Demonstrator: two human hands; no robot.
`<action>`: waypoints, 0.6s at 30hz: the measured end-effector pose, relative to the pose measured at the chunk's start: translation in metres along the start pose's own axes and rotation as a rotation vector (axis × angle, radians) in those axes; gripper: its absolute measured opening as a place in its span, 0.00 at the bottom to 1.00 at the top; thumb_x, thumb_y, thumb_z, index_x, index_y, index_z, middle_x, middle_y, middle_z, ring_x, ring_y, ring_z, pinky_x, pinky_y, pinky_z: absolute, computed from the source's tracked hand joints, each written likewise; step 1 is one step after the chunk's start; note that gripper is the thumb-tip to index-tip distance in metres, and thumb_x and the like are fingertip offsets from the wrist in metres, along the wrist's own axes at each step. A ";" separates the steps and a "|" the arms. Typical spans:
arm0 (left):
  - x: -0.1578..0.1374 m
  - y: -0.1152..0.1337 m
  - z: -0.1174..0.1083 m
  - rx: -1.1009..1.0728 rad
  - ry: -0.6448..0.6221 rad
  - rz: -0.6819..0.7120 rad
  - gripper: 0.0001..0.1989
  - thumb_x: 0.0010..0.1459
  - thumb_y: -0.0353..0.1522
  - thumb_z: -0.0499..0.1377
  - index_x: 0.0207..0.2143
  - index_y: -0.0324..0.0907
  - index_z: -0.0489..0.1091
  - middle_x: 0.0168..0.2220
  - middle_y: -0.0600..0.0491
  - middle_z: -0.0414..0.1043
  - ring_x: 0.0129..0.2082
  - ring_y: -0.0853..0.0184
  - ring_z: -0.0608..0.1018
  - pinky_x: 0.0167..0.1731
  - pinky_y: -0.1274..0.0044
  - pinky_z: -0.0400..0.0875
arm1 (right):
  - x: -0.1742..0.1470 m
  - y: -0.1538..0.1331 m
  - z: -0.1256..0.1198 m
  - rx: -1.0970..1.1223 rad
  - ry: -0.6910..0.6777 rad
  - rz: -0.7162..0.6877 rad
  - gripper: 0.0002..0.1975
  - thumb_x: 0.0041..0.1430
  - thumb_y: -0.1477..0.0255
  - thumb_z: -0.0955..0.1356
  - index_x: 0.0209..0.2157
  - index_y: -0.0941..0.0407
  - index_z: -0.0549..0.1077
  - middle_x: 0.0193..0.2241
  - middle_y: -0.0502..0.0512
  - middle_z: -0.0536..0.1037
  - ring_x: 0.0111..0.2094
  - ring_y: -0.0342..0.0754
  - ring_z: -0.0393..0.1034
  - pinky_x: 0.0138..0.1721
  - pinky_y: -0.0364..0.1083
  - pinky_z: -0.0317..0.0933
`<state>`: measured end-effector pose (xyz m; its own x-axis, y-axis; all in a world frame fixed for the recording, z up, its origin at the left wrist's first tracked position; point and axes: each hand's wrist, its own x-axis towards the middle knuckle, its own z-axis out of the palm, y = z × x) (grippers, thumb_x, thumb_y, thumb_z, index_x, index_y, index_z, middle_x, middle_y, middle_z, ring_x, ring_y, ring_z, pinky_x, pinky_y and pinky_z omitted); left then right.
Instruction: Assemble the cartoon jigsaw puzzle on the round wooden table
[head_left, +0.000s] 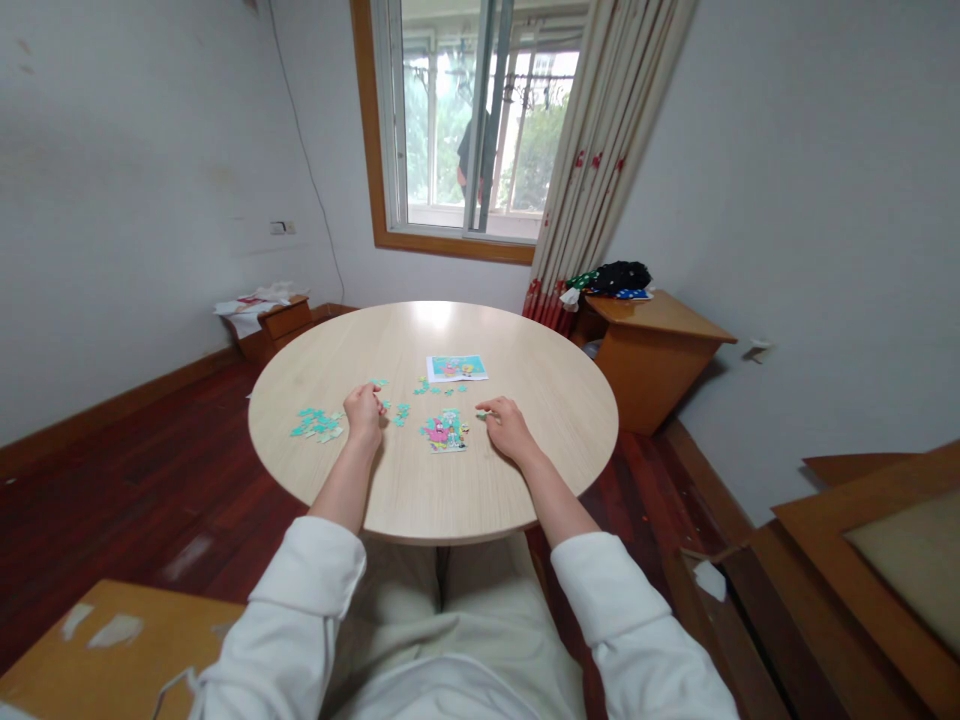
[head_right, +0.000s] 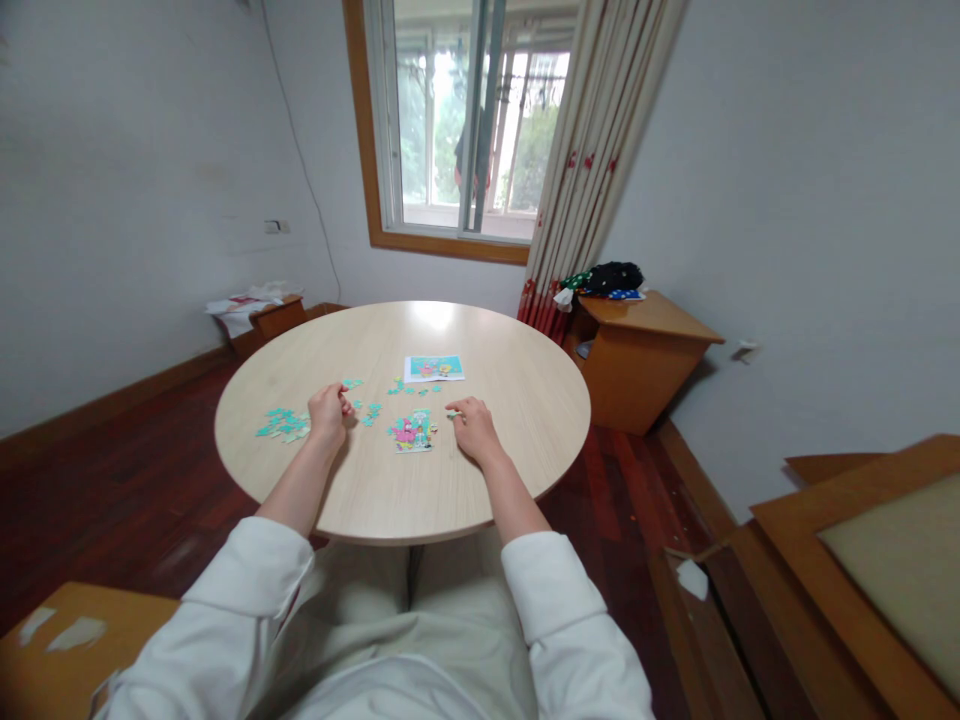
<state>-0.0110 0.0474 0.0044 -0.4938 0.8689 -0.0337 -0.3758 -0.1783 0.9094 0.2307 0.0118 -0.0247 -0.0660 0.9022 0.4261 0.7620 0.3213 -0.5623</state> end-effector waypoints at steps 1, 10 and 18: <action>0.000 0.000 0.000 -0.003 0.003 -0.003 0.03 0.38 0.30 0.52 0.19 0.41 0.59 0.08 0.65 0.47 0.10 0.77 0.54 0.12 0.83 0.49 | 0.000 -0.001 -0.001 -0.028 -0.001 0.040 0.16 0.54 0.81 0.60 0.38 0.56 0.75 0.39 0.57 0.73 0.45 0.49 0.63 0.49 0.51 0.53; 0.000 0.000 0.001 0.000 0.011 -0.003 0.03 0.38 0.30 0.52 0.19 0.41 0.58 0.08 0.65 0.46 0.09 0.77 0.54 0.12 0.84 0.48 | 0.000 -0.006 -0.004 -0.145 -0.015 0.154 0.14 0.56 0.78 0.60 0.34 0.55 0.77 0.40 0.57 0.73 0.44 0.50 0.63 0.47 0.51 0.50; 0.002 -0.001 0.000 0.017 0.012 0.003 0.03 0.39 0.30 0.52 0.19 0.41 0.58 0.09 0.65 0.47 0.10 0.77 0.54 0.12 0.84 0.49 | 0.000 -0.003 -0.002 -0.158 -0.003 0.142 0.13 0.56 0.78 0.60 0.34 0.55 0.76 0.39 0.57 0.73 0.44 0.50 0.63 0.46 0.51 0.49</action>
<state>-0.0111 0.0494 0.0033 -0.5043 0.8628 -0.0356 -0.3608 -0.1730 0.9165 0.2301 0.0099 -0.0217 0.0477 0.9363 0.3478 0.8551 0.1417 -0.4987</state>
